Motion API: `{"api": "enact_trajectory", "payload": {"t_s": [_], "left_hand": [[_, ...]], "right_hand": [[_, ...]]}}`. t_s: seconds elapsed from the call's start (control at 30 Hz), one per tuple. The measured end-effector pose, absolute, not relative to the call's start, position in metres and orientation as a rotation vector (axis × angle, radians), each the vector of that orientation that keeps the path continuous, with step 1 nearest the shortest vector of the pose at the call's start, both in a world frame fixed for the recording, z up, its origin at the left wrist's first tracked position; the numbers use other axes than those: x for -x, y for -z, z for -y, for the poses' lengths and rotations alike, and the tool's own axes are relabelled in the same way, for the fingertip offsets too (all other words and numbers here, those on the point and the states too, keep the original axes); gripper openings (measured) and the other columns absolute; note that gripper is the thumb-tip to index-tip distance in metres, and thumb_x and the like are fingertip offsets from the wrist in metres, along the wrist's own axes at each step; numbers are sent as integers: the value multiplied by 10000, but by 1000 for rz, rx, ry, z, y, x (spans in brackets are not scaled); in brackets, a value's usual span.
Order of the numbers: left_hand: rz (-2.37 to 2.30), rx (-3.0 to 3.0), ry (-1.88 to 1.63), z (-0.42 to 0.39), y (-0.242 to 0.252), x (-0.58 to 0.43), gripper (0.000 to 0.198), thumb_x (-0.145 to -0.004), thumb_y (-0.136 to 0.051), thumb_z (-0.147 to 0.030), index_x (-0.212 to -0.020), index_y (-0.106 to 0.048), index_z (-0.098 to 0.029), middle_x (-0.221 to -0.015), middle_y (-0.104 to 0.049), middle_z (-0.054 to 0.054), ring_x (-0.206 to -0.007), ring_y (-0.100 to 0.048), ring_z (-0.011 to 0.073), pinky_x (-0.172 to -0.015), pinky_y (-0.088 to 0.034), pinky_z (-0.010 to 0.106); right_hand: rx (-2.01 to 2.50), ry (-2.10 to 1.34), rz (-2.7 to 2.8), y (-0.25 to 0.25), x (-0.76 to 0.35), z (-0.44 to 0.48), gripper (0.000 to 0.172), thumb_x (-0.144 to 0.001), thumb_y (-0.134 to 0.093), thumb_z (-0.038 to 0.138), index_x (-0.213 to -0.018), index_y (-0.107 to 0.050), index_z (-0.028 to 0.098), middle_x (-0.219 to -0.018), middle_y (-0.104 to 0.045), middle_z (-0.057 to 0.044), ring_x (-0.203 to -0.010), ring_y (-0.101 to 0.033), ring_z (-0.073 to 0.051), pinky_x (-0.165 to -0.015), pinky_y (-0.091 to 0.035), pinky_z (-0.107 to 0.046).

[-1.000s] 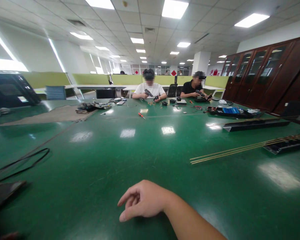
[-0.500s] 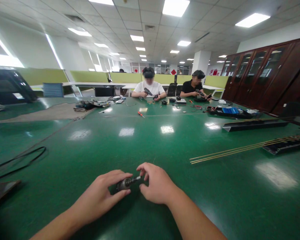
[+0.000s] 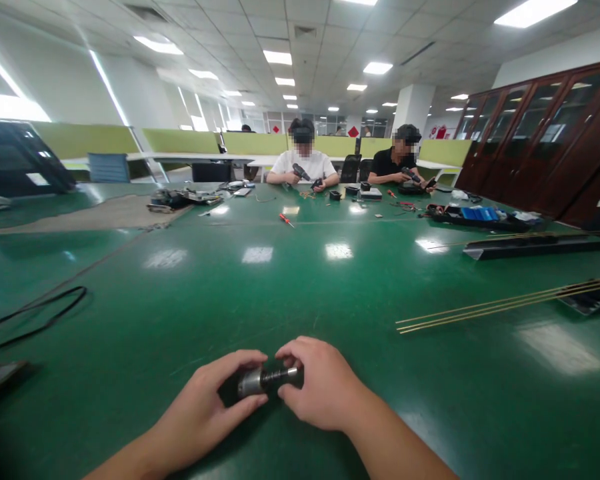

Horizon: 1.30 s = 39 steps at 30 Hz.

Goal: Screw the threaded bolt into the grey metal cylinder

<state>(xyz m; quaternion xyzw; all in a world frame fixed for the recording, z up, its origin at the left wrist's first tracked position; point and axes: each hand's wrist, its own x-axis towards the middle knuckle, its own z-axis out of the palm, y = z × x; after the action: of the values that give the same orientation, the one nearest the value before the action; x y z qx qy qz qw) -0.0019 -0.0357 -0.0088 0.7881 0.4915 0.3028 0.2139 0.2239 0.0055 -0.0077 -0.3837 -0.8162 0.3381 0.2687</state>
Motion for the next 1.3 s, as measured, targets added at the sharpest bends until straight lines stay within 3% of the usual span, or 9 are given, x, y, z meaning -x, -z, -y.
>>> {"api": "enact_trajectory", "payload": {"t_s": [0.13,0.47,0.7,1.3], "left_hand": [[-1343,-2154,-846,36,6,1,203,-812,-720,-237,-1007,-666,-243,-917,-727,-5,-822,-686,187,-748,-517,268],[-1318,-2052,-901,38,5,0,197,-802,-766,-251,-989,-704,-254,-891,-737,-29,-808,-683,170,-739,-482,260],[-1321,-2025,-907,37,4,-1,181,-812,-777,-305,-967,-712,-237,-855,-730,-18,-776,-672,177,-711,-473,264],[-1308,-2013,-882,37,6,0,202,-807,-781,-280,-996,-715,-252,-876,-731,-36,-803,-671,168,-735,-458,264]], "right_hand": [[1030,-938,2200,9,-221,-4,394,-697,-726,122,-1075,-710,232,-958,-703,-18,-871,-647,-188,-803,-475,-294],[962,-948,2190,8,-218,0,295,-736,-710,124,-1013,-726,225,-906,-708,-10,-828,-650,-174,-759,-460,-278],[944,-957,2225,4,-218,3,130,-806,-711,181,-931,-733,210,-874,-706,-17,-814,-651,-173,-735,-444,-276],[912,-929,2276,2,-221,3,50,-866,-695,198,-906,-725,201,-851,-693,-6,-810,-635,-153,-731,-427,-261]]}}
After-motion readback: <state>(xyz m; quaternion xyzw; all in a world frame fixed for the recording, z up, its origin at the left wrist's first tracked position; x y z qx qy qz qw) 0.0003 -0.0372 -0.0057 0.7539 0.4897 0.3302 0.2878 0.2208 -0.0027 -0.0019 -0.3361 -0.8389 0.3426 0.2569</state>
